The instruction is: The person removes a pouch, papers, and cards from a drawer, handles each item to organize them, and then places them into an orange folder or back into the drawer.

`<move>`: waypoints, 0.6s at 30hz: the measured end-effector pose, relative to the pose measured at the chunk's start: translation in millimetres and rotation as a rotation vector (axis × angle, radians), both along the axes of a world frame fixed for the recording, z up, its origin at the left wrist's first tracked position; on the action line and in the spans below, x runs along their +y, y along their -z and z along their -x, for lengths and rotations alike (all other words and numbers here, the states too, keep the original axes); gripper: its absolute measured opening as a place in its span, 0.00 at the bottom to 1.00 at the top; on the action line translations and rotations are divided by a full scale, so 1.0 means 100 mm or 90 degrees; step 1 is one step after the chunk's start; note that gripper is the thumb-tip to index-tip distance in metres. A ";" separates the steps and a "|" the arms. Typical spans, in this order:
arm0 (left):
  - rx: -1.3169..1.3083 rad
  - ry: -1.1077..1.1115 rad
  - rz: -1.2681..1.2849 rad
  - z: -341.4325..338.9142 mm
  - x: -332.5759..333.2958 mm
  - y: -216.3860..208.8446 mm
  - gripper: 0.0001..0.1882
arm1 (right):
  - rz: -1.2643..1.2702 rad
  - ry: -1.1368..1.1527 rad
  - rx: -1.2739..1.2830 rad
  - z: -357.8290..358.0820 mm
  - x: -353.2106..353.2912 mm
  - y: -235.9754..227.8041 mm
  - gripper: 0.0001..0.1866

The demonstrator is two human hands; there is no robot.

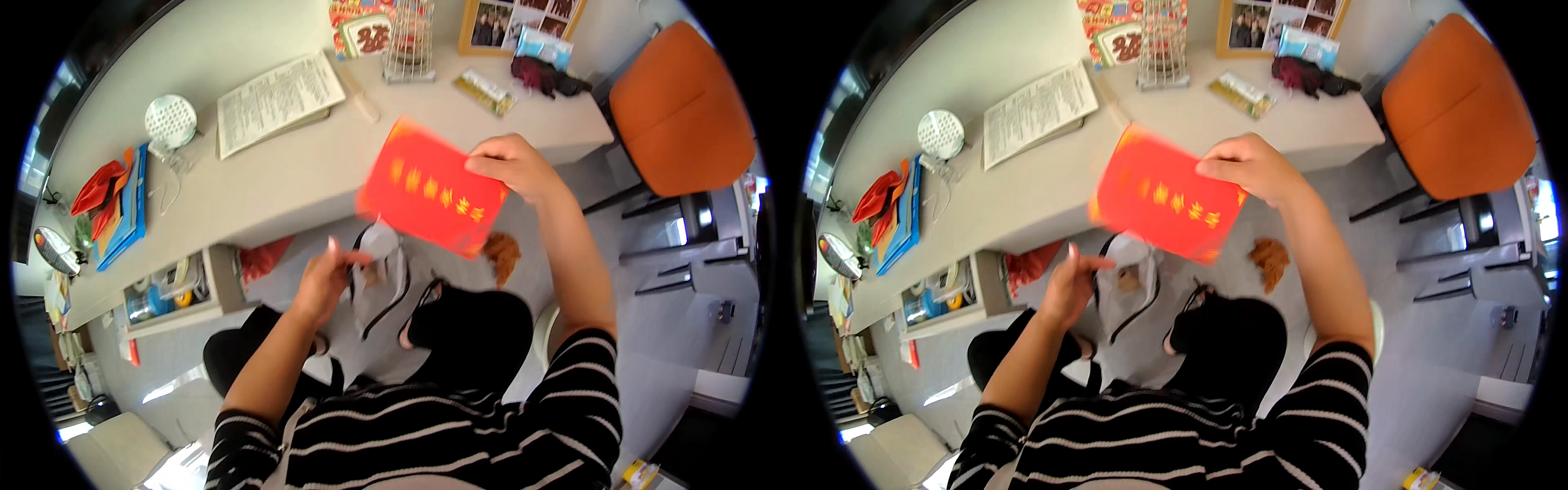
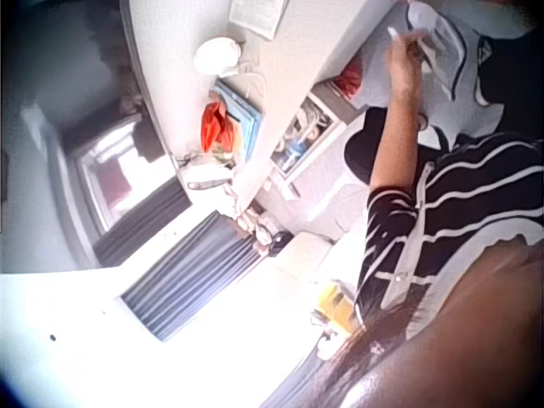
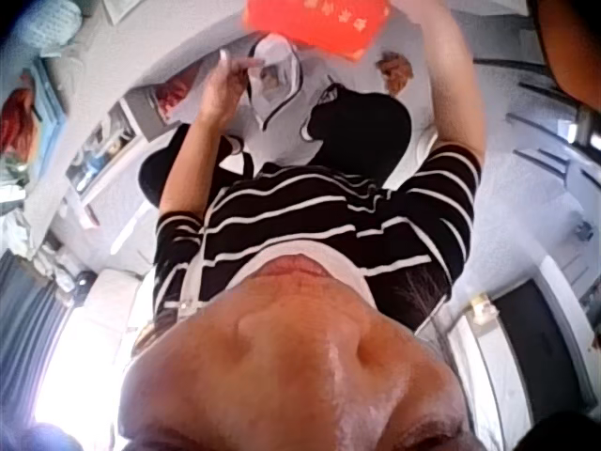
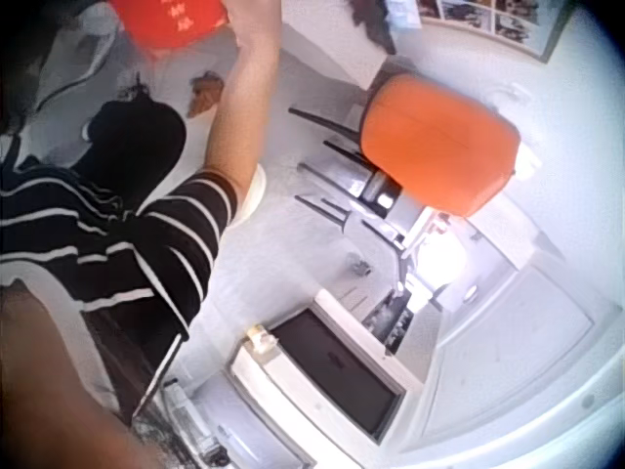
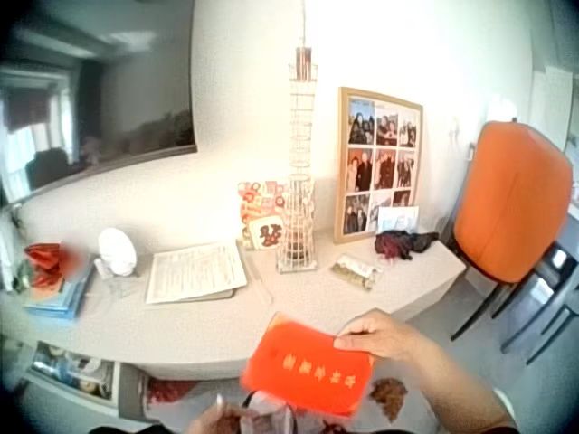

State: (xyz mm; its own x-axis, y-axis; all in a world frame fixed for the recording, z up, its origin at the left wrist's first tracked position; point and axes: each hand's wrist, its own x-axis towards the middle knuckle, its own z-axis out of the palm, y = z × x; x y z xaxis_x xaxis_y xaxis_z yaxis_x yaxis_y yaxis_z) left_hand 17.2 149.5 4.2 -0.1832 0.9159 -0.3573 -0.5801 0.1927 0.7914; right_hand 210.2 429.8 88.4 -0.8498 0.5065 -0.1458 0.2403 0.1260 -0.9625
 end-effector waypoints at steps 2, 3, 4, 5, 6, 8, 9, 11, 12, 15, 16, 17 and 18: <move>-0.083 0.026 -0.022 -0.04 0.01 -0.10 0.31 | -0.024 -0.155 -0.127 0.17 -0.25 -0.04 0.13; -0.092 0.032 -0.019 -0.05 0.00 -0.10 0.31 | -0.048 -0.236 -0.148 0.26 -0.36 -0.06 0.12; -0.098 0.035 -0.020 -0.07 -0.03 -0.11 0.31 | -0.076 -0.320 -0.166 0.36 -0.46 -0.11 0.11; -0.045 0.060 -0.031 -0.10 -0.10 -0.13 0.31 | -0.062 -0.347 -0.208 0.46 -0.57 -0.13 0.12; 0.006 0.083 -0.048 -0.11 -0.15 -0.13 0.30 | -0.052 -0.374 -0.254 0.57 -0.65 -0.13 0.12; 0.088 0.144 -0.022 -0.08 -0.25 -0.08 0.23 | -0.050 -0.379 -0.290 0.70 -0.79 -0.11 0.12; 0.091 0.130 -0.020 -0.09 -0.29 -0.10 0.21 | -0.061 -0.356 -0.280 0.76 -0.84 -0.11 0.12; 0.099 0.098 -0.015 -0.14 -0.34 -0.18 0.16 | -0.013 -0.202 -0.181 0.84 -0.87 -0.05 0.13; 0.078 0.049 -0.019 -0.15 -0.35 -0.17 0.15 | 0.046 -0.072 -0.092 0.83 -0.79 0.03 0.15; 0.016 -0.081 -0.039 -0.17 -0.36 -0.15 0.14 | 0.153 0.414 0.158 0.67 -0.66 0.41 0.18; -0.001 -0.113 -0.051 -0.16 -0.36 -0.16 0.14 | 0.244 0.403 0.206 0.63 -0.75 0.47 0.18; -0.019 -0.146 -0.061 -0.16 -0.38 -0.17 0.14 | 0.338 0.390 0.250 0.56 -0.93 0.54 0.18; -0.026 -0.161 -0.062 -0.17 -0.38 -0.17 0.14 | 0.433 0.382 0.289 0.47 -1.11 0.58 0.19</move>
State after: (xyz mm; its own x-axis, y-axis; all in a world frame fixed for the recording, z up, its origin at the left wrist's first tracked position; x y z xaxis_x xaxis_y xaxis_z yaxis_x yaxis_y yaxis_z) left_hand 33.8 111.6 21.0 -0.3981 0.8730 -0.2817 -0.6316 -0.0382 0.7743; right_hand 163.6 318.4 30.2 -0.5298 0.7975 -0.2887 -0.3226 -0.5042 -0.8011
